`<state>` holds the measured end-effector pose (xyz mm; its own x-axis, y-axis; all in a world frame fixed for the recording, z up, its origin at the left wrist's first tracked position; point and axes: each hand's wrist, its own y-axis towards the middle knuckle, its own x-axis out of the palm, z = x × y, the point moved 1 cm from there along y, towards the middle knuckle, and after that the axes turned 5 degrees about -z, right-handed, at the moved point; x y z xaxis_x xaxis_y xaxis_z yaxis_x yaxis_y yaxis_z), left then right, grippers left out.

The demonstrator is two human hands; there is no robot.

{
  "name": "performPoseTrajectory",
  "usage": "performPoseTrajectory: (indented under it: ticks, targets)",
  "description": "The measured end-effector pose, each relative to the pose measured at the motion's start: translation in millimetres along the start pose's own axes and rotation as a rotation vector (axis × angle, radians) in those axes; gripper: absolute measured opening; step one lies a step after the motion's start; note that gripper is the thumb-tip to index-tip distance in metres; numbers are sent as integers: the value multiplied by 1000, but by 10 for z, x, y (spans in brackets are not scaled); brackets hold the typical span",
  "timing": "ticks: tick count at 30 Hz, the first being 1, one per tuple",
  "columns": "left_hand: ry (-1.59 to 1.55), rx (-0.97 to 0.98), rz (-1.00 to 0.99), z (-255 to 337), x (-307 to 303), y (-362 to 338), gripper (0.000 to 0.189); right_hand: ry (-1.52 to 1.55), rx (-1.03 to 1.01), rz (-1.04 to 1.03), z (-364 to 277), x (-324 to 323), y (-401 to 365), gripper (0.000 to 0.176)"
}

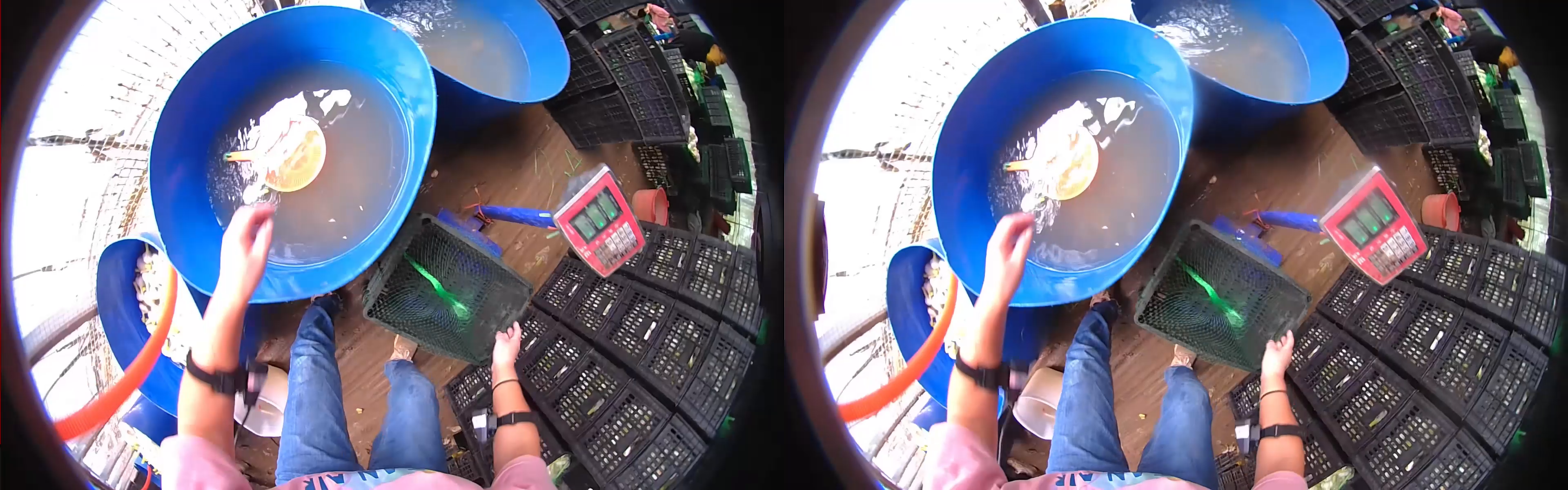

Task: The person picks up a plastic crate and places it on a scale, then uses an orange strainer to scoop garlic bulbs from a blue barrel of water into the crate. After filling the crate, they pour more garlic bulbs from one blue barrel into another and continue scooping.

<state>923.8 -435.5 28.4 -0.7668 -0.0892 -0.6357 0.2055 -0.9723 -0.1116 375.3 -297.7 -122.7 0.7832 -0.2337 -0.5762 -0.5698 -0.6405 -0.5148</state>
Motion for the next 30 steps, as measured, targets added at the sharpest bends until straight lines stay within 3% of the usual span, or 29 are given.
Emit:
performPoseTrajectory:
  ticks: [2, 4, 6, 8, 11, 14, 17, 19, 21, 22, 24, 26, 28, 30]
  targets:
    - [142, -104, -54, -704, 114, 630, 24, 227, -113, -186, -689, 423, -414, 60]
    - [284, -294, -164, -1400, 202, 1084, 33, 34, -215, -301, -1616, 888, -873, 60]
    - [530, -260, -248, -2171, 285, 1394, 42, 91, -345, -377, -2161, 1301, -1006, 63]
    - [627, -332, -425, -2163, 254, 1645, 62, 79, -441, -362, -2675, 1715, -883, 69]
    - [811, -260, -418, -2867, 414, 1928, 83, 24, -486, -361, -3293, 2266, -454, 78]
    - [797, -607, -552, -2489, 418, 2092, 91, -91, -603, -387, -3520, 2620, -236, 82]
    - [874, -658, -583, -2686, 565, 2051, 90, -149, -709, -385, -3504, 2814, -269, 85]
    - [732, -650, -558, -2659, 570, 1927, 58, -175, -738, -352, -3538, 2835, -275, 84]
    - [504, -644, -542, -2685, 646, 1758, 38, -497, -908, -73, -3603, 2803, -432, 81]
    - [416, -612, -477, -2613, 637, 1688, 33, -426, -961, -38, -3671, 2786, -611, 80]
    - [344, -551, -410, -2531, 755, 1485, 29, -76, -872, -318, -3726, 2860, -1010, 80]
    - [120, -566, -413, -2199, 830, 1364, 30, 125, -487, -588, -3469, 3146, -1325, 76]
    - [-302, -872, -426, -1831, 956, 1262, 24, 452, 455, -649, -3095, 3600, -1352, 68]
    - [-679, -936, -344, -1701, 1206, 1101, 25, 317, 644, -628, -2895, 3933, -1286, 48]
